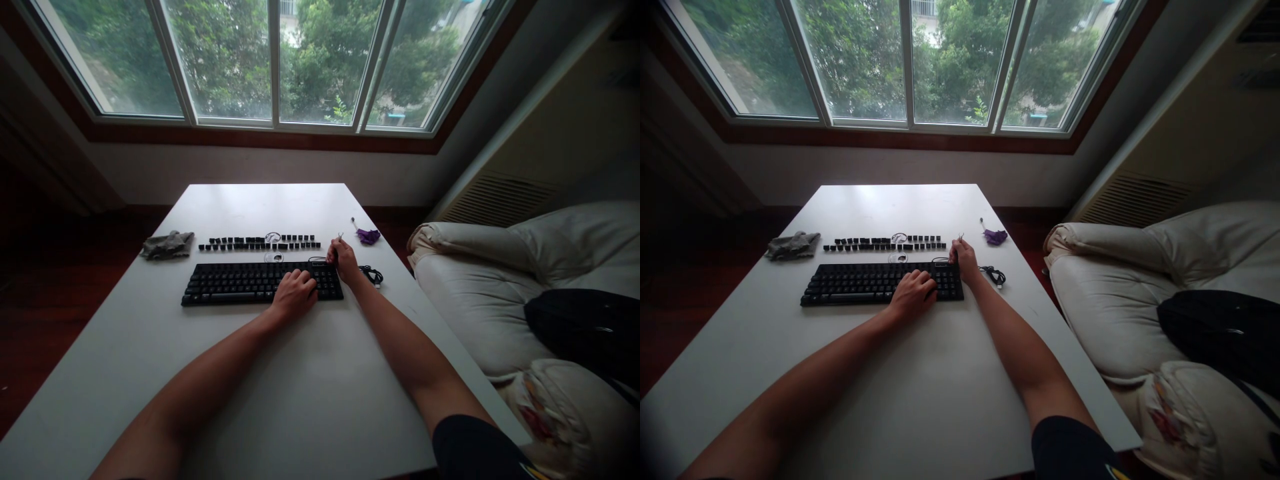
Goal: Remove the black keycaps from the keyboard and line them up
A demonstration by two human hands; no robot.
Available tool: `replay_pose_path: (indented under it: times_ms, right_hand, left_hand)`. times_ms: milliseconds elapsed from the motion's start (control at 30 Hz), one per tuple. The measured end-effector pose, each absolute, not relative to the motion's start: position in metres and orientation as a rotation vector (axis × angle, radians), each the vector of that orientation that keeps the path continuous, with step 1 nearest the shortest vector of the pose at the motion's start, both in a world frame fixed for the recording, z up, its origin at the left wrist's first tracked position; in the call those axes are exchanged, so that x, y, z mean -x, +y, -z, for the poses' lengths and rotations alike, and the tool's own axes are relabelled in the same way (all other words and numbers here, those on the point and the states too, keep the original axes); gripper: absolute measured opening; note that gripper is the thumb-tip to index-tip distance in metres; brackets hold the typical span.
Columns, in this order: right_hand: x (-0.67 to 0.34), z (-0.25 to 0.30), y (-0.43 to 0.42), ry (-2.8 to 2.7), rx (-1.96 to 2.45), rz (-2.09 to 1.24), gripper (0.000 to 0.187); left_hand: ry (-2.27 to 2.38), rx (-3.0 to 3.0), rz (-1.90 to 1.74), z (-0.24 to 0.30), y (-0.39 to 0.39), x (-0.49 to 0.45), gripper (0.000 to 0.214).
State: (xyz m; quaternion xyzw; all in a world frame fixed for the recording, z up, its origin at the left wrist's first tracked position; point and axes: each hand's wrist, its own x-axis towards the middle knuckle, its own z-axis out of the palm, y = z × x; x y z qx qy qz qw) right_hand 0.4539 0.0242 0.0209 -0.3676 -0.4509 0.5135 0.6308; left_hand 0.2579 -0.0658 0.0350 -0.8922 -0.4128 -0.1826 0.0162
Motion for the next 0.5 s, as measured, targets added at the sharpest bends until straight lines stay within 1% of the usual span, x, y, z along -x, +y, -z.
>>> replay_pose_path:
  times_ms: [133,500]
  right_hand:
    - [-0.459,-0.020,0.021,-1.117,0.806,-1.187,0.030]
    - [-0.463,-0.023,0.013,-1.413,0.866,-1.087,0.029]
  left_hand:
    - [-1.292,2.782,0.562,-0.035,-0.066,-0.258,0.017]
    - [-1.295,2.779,0.572,-0.034,-0.066,-0.258,0.017]
